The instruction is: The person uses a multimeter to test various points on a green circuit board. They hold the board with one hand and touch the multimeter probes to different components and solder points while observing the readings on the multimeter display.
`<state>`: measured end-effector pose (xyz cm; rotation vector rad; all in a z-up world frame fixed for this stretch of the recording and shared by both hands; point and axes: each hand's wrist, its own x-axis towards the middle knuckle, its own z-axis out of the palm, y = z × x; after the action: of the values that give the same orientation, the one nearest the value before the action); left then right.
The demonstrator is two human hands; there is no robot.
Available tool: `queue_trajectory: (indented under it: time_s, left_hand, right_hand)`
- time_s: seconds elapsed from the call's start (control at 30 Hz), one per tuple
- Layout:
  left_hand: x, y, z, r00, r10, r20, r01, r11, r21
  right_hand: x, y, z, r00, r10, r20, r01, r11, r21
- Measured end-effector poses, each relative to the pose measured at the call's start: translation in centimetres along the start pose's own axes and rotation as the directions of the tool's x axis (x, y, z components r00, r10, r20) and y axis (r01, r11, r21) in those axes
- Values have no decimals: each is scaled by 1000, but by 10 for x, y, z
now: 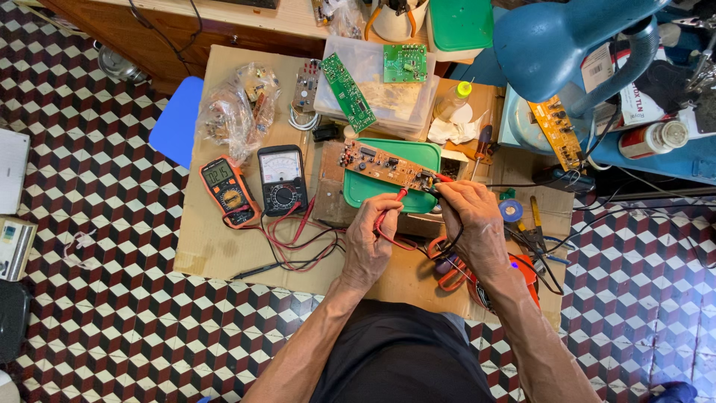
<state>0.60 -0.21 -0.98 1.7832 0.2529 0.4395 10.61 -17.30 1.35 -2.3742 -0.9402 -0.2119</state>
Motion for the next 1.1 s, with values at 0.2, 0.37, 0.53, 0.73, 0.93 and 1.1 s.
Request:
queue_trajectory:
  time_s: [0.2, 0.37, 0.53, 0.73, 0.93, 1.1]
  left_hand:
    - [1, 0, 0, 1000, 2, 3, -2, 1000, -3]
    - [0, 2, 1, 999, -23, 23, 24, 1000, -16]
    - [0, 1, 0, 1000, 12, -1, -12, 1000, 17]
    - [0, -1, 1, 1000, -9, 1, 9, 1000, 10]
    - [0, 0, 1, 1000, -6, -1, 6, 1000, 6]
    - [0, 1, 0, 1000, -16, 14, 16, 1000, 4]
  right_hand:
    - [-1, 0, 1, 1000, 6, -18, -6, 1000, -7]
    - [-1, -1, 0, 1000, 12, -11, -12, 1000, -5]
    - [0, 0, 1, 1000, -1, -16, 1, 1000, 2]
    - [-1, 1, 1, 1000, 4, -3, -5, 1000, -9]
    - [-1, 1, 1, 1000, -6, -2, 6, 1000, -12]
    - [-1, 2, 1, 1000, -14, 0, 14, 1000, -6]
